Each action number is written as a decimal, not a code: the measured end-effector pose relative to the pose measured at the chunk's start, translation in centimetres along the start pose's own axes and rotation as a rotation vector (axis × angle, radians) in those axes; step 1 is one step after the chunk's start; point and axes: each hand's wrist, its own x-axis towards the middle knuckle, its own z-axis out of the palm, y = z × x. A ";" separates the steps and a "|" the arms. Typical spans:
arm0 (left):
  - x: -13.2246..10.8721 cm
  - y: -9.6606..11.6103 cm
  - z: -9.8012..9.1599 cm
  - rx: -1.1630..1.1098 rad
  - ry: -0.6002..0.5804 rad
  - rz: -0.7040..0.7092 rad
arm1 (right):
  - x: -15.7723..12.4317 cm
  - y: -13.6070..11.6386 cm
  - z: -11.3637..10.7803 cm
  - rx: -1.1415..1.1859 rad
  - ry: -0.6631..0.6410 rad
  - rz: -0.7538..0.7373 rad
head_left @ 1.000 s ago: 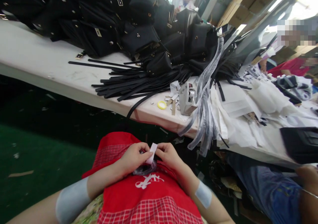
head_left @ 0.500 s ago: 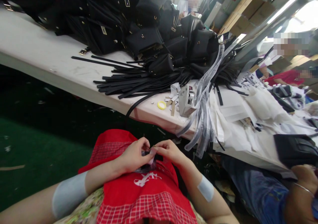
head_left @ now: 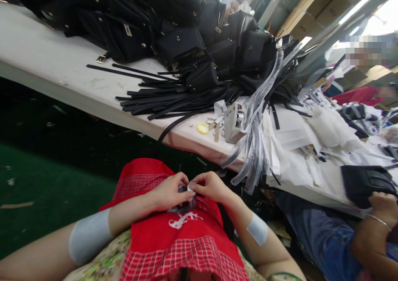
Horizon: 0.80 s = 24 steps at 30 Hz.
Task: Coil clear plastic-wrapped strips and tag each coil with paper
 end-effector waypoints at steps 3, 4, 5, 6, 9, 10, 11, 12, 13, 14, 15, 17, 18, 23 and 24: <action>0.2 -0.4 -0.7 -0.072 -0.152 -0.097 | -0.8 -0.8 0.3 -0.290 0.037 -0.168; 0.3 -0.5 -1.0 -0.149 -0.162 -0.112 | -1.1 -1.1 0.4 -0.395 0.037 -0.245; 0.4 -0.6 -1.4 -0.243 -0.149 -0.113 | -1.4 -1.3 0.4 -0.487 0.034 -0.317; 0.6 -0.6 -1.8 -0.336 -0.129 -0.099 | -1.7 -1.4 0.5 -0.559 0.037 -0.378; 1.2 -0.3 -2.8 -0.568 -0.109 -0.068 | -2.2 -1.2 0.8 -0.678 0.109 -0.468; 1.5 -0.1 -2.9 -0.631 -0.110 -0.070 | -2.3 -1.0 0.9 -0.707 0.141 -0.474; 1.8 0.2 -3.0 -0.666 -0.105 -0.075 | -2.3 -0.9 1.0 -0.732 0.172 -0.475; 2.2 0.4 -2.9 -0.674 -0.092 -0.079 | -2.3 -0.8 1.1 -0.750 0.198 -0.474; 2.5 0.6 -2.7 -0.659 -0.079 -0.079 | -2.3 -0.9 1.1 -0.761 0.217 -0.475; 2.8 0.9 -2.6 -0.631 -0.076 -0.077 | -2.3 -1.0 1.0 -0.764 0.229 -0.485; 3.1 1.1 -2.4 -0.602 -0.079 -0.074 | -2.3 -1.3 0.6 -0.762 0.235 -0.498; 3.4 1.5 -2.2 -0.570 -0.079 -0.061 | -2.1 -1.7 -1.1 -0.744 0.281 -0.517; 3.5 1.7 -2.3 -0.565 -0.070 -0.053 | -1.9 -1.9 -2.5 -0.723 0.354 -0.510; 3.4 1.4 -2.3 -0.503 -0.007 -0.018 | 0.8 -0.7 -13.3 -0.466 0.982 -0.266; 3.4 1.1 -2.2 -0.497 -0.008 -0.005 | 1.6 -0.2 -15.4 -0.407 1.038 -0.174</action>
